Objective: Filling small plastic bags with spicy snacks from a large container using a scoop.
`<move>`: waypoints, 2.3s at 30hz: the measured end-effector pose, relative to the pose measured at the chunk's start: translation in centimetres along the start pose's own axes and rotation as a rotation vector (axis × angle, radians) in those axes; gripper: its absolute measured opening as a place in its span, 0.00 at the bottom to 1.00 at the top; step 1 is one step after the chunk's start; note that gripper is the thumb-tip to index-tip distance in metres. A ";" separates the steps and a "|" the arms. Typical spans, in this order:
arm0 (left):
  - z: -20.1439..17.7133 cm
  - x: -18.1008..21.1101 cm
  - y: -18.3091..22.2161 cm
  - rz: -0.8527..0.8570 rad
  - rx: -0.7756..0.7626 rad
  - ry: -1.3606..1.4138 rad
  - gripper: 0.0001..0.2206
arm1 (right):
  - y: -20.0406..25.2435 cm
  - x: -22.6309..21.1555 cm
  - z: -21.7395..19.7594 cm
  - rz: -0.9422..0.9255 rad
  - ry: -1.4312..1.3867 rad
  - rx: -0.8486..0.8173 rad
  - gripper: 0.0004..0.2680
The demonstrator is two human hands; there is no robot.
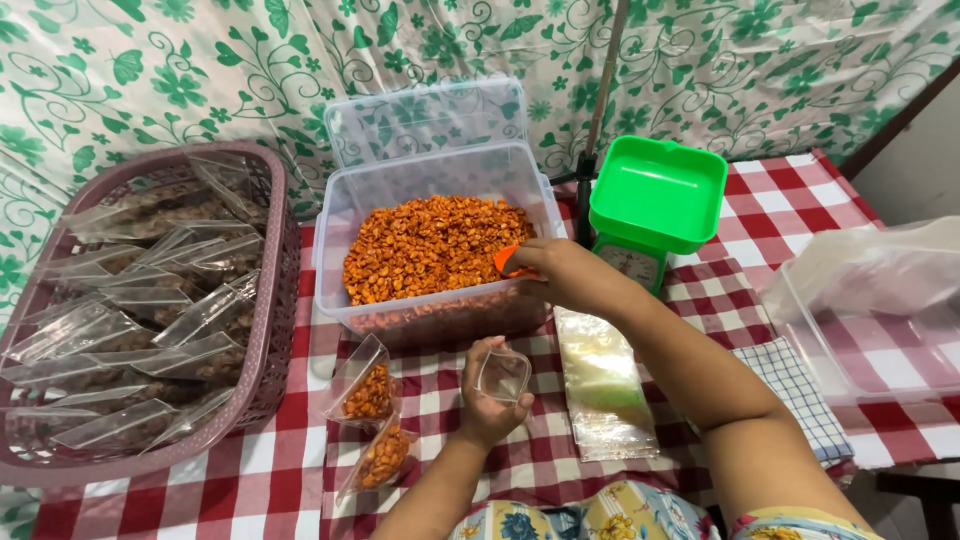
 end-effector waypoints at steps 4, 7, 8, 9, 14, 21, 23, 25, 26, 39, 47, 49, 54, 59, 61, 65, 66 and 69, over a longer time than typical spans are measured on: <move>0.0 0.2 -0.1 -0.006 -0.011 -0.017 0.38 | 0.3 0.4 -0.3 -0.039 -0.175 0.060 0.07; 0.1 0.0 -0.1 -0.010 -0.004 -0.002 0.38 | 0.3 0.0 -0.9 -0.065 -0.220 0.138 0.05; 0.1 0.0 -0.2 -0.006 -0.008 -0.003 0.38 | 0.2 -0.3 -1.3 -0.036 -0.245 0.170 0.05; 0.1 0.1 -0.3 -0.002 -0.012 -0.005 0.38 | 0.1 -0.6 -1.7 -0.007 -0.270 0.201 0.05; -0.1 0.0 -0.2 0.017 -0.014 -0.039 0.38 | 0.0 0.5 -1.5 0.014 -0.181 0.302 0.05; -0.3 -0.7 0.4 -0.006 -0.004 -0.047 0.40 | 0.3 0.5 -1.5 0.066 -0.134 0.410 0.04; -0.2 -0.3 0.2 -0.010 -0.012 -0.054 0.40 | -0.6 2.1 -1.0 0.091 -0.126 0.437 0.05; -0.2 -0.2 0.2 -0.015 -0.016 -0.063 0.39 | -1.3 3.0 -0.6 0.115 -0.119 0.460 0.06; -0.2 -0.3 0.3 -0.018 -0.016 -0.058 0.39 | -1.7 3.3 -0.6 0.138 -0.148 0.477 0.05; 0.0 0.1 0.1 -0.030 -0.003 -0.042 0.40 | -5.0 6.7 3.5 0.164 0.134 0.277 0.05; -0.1 0.6 -0.4 -0.001 -0.014 -0.077 0.38 | -6.8 4.9 4.7 0.107 0.239 0.275 0.03; -0.1 0.6 -0.5 -0.002 -0.008 -0.072 0.38 | -6.2 2.5 4.3 0.068 0.229 0.233 0.04; 0.0 0.2 -0.3 0.021 -0.005 -0.064 0.38 | -4.6 -0.6 2.8 -0.007 -0.045 0.220 0.07; 0.3 -0.4 0.0 0.041 -0.012 -0.082 0.38 | -3.2 2.2 1.3 0.104 -0.233 0.409 0.07; 0.2 -0.4 0.0 0.044 -0.011 -0.090 0.38 | -2.7 3.0 0.9 0.184 -0.275 0.474 0.07; 0.3 0.3 -0.8 0.029 0.001 -0.092 0.38 | -2.7 5.3 1.0 0.322 -0.471 0.600 0.06; 0.4 0.5 -0.7 0.026 0.013 -0.102 0.38 | -2.6 5.5 1.1 0.320 -0.512 0.645 0.06; 0.8 2.1 -1.8 0.070 0.007 -0.104 0.41 | -2.6 4.0 0.3 0.296 -0.547 0.689 0.05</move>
Point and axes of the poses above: each hand's wrist, its own y-axis away from the middle knuckle, its own z-axis out of the palm, x = y × z, the point moved 5 cm from there along -y, towards the middle knuckle, and after that the axes turned 4 degrees about -y, right-handed, at the moved point
